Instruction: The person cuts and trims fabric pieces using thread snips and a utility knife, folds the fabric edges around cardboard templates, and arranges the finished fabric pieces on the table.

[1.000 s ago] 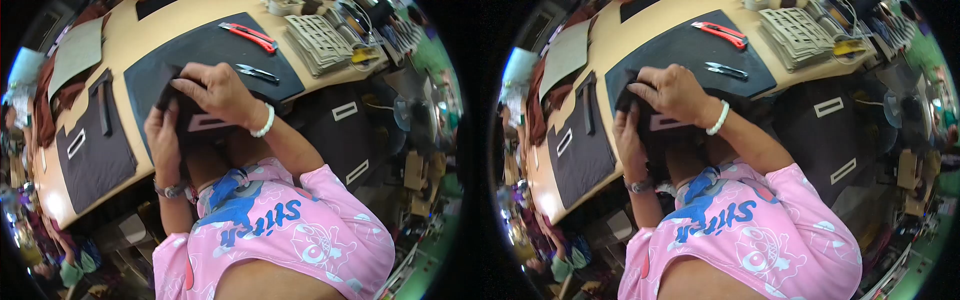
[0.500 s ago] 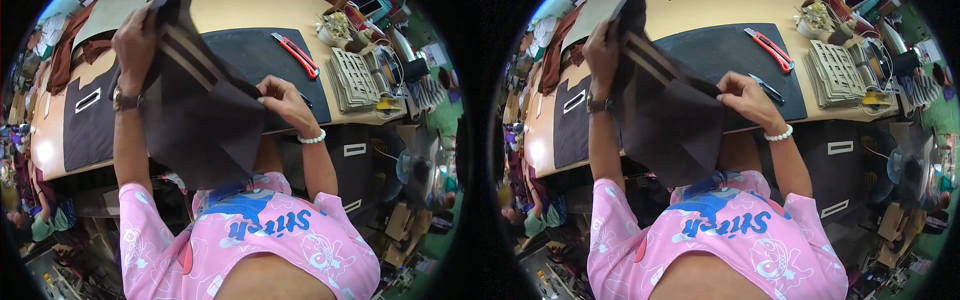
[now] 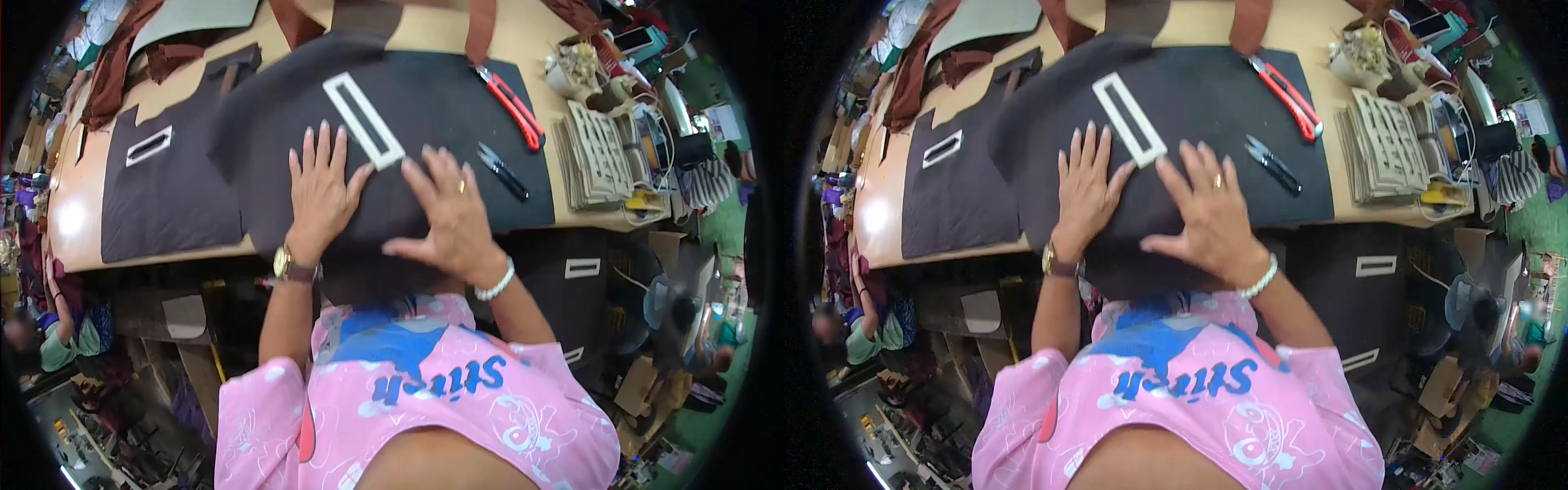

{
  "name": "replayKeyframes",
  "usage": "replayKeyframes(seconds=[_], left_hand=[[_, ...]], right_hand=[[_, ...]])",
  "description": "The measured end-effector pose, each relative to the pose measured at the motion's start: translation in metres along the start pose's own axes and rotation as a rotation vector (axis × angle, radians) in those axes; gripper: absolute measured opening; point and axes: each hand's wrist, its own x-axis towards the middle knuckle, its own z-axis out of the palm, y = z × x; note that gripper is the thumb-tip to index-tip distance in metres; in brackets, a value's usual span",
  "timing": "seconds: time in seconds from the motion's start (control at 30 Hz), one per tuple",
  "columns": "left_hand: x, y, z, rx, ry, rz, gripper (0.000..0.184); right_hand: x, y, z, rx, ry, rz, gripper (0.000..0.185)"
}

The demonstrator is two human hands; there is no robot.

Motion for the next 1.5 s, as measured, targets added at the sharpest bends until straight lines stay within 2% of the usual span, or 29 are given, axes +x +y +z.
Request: replayKeyframes(seconds=[0.1, 0.23, 0.33, 0.37, 0.43, 0.53, 0.63, 0.67, 0.77, 0.87, 1.03, 1.2, 1.33, 1.47, 1.5], left_hand=[[-0.008, 0.003, -0.006, -0.029, -0.003, -0.045, 0.059], [-0.023, 0.007, -0.009, -0.02, -0.021, -0.093, 0.06], [-0.03, 0.009, -0.012, -0.009, -0.024, -0.105, 0.06], [-0.032, 0.011, -0.013, -0.005, -0.023, -0.105, 0.06], [-0.033, 0.012, -0.012, 0.01, -0.037, -0.12, 0.06], [-0.03, 0.021, -0.01, 0.032, -0.006, -0.138, 0.054], [-0.024, 0.048, -0.019, 0.008, 0.044, -0.004, 0.052], [-0.025, 0.061, -0.019, -0.106, 0.063, 0.067, 0.052], [-0.026, 0.091, -0.01, -0.295, -0.017, 0.21, 0.051], [-0.03, 0.096, 0.003, -0.193, -0.056, 0.237, 0.052], [-0.034, 0.084, -0.003, -0.169, -0.08, 0.256, 0.053], [-0.033, 0.073, -0.01, -0.18, -0.115, 0.317, 0.053], [-0.026, 0.069, -0.013, -0.218, -0.149, 0.355, 0.052], [-0.026, 0.07, -0.006, -0.235, -0.11, 0.335, 0.049], [-0.027, 0.073, -0.005, -0.221, -0.088, 0.327, 0.049]], right_hand=[[-0.022, 0.007, 0.011, -0.125, -0.158, -0.064, 0.082], [-0.04, 0.02, -0.003, 0.095, -0.097, -0.122, 0.056], [-0.053, 0.026, -0.013, 0.532, 0.071, 0.085, 0.034], [-0.058, 0.022, -0.018, 0.645, 0.154, 0.353, 0.021], [-0.066, 0.035, -0.017, 0.838, 0.354, 0.597, 0.022], [-0.066, 0.043, -0.022, 0.782, 0.59, 0.72, 0.026], [-0.069, 0.038, -0.028, 0.435, 0.481, 0.792, 0.031], [-0.074, 0.047, -0.023, 0.187, 0.474, 0.695, 0.031], [-0.072, 0.062, -0.028, -0.135, 0.544, 0.518, 0.032], [-0.053, 0.074, -0.037, 0.039, 0.588, 0.481, 0.02], [-0.028, 0.09, -0.045, 0.401, 0.553, 0.554, 0.023], [-0.018, 0.094, -0.038, 0.252, 0.472, 0.493, 0.021], [-0.019, 0.094, -0.028, -0.098, 0.287, 0.428, 0.029], [-0.025, 0.098, -0.027, 0.024, 0.287, 0.406, 0.021], [-0.027, 0.102, -0.028, 0.065, 0.328, 0.481, 0.018]])
